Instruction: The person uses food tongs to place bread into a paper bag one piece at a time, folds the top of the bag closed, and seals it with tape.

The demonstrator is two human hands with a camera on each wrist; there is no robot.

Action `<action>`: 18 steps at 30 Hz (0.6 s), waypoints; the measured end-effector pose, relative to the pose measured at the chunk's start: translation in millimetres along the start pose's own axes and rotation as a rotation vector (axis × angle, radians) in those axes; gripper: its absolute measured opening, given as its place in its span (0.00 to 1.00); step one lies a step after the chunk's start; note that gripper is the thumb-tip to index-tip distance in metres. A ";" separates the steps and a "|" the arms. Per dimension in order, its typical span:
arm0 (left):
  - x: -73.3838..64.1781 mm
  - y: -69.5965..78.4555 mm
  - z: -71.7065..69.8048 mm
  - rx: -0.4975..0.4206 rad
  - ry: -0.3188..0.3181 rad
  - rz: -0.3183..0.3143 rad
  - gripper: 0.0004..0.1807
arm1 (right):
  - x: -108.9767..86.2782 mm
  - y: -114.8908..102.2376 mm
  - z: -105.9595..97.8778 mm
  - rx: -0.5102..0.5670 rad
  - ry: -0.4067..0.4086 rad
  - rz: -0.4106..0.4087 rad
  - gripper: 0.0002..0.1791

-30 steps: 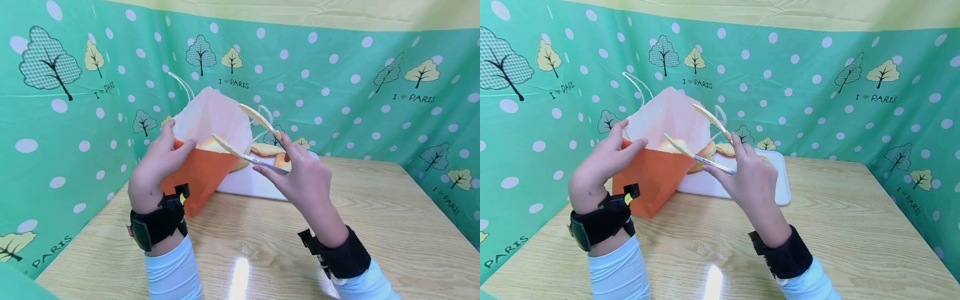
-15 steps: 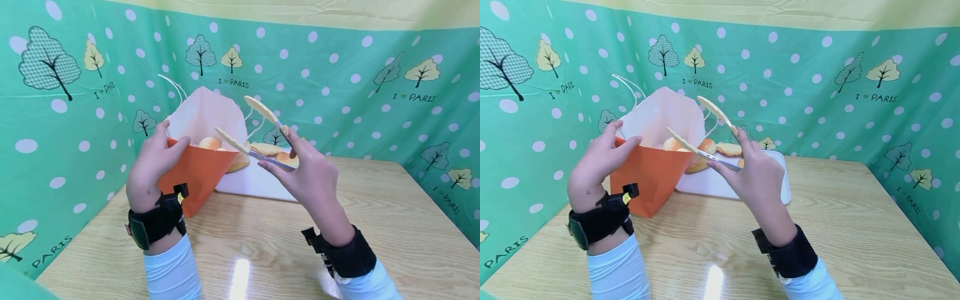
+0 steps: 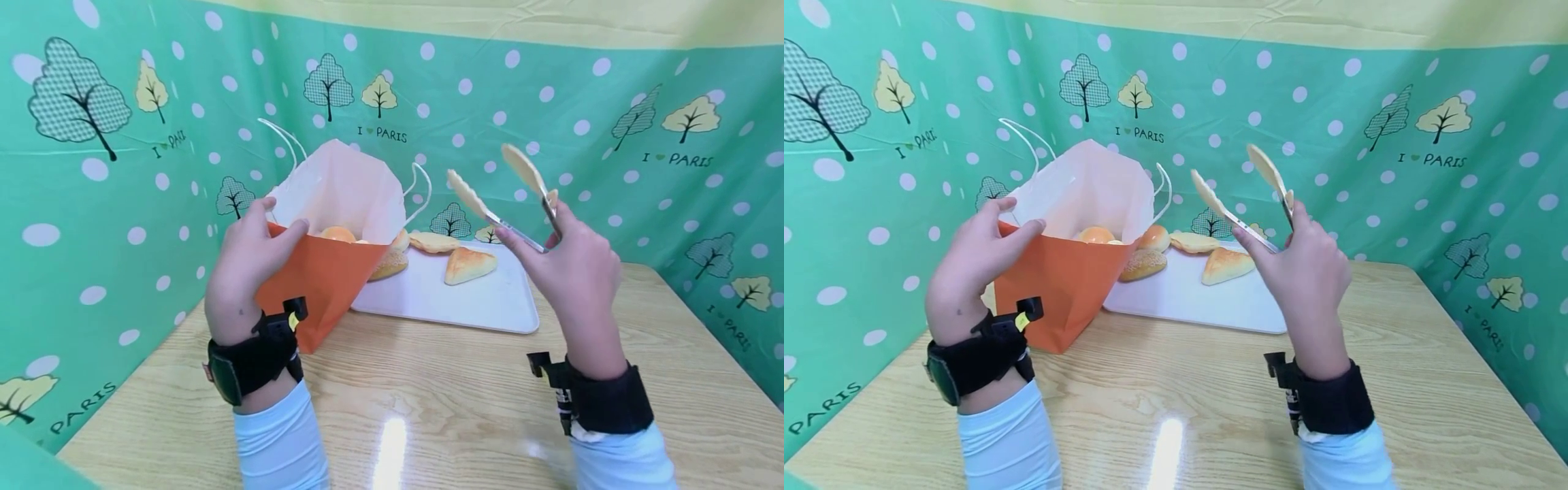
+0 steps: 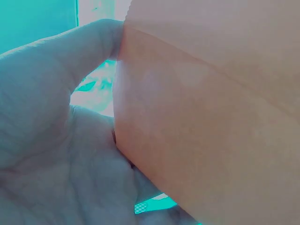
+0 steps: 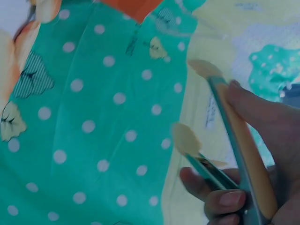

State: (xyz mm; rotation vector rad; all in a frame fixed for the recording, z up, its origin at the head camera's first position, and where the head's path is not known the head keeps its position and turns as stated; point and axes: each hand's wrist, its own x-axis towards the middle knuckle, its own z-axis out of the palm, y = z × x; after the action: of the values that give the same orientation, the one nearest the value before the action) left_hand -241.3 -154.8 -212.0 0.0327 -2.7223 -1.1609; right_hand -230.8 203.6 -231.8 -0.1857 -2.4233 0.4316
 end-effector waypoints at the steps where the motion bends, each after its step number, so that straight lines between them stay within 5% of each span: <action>1: -0.1 0.0 -0.1 0.000 0.007 0.000 0.45 | 2.3 5.4 1.0 -0.037 -0.070 0.022 0.54; 5: 0.3 0.2 0.3 -0.009 0.024 -0.005 0.45 | 8.3 21.6 11.0 -0.186 -0.357 0.062 0.62; 8: 0.4 1.0 0.6 -0.022 0.031 -0.015 0.44 | 9.2 27.9 25.1 -0.253 -0.500 0.035 0.64; 18: -0.3 2.6 1.2 -0.039 0.057 -0.018 0.42 | -0.8 21.2 81.7 -0.402 -0.523 -0.003 0.44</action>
State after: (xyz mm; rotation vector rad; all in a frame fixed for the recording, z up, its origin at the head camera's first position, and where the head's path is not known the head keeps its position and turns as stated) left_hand -241.1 -152.1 -210.9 0.0833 -2.6543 -1.1993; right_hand -281.6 202.0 -299.2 -0.2688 -3.0079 -0.0274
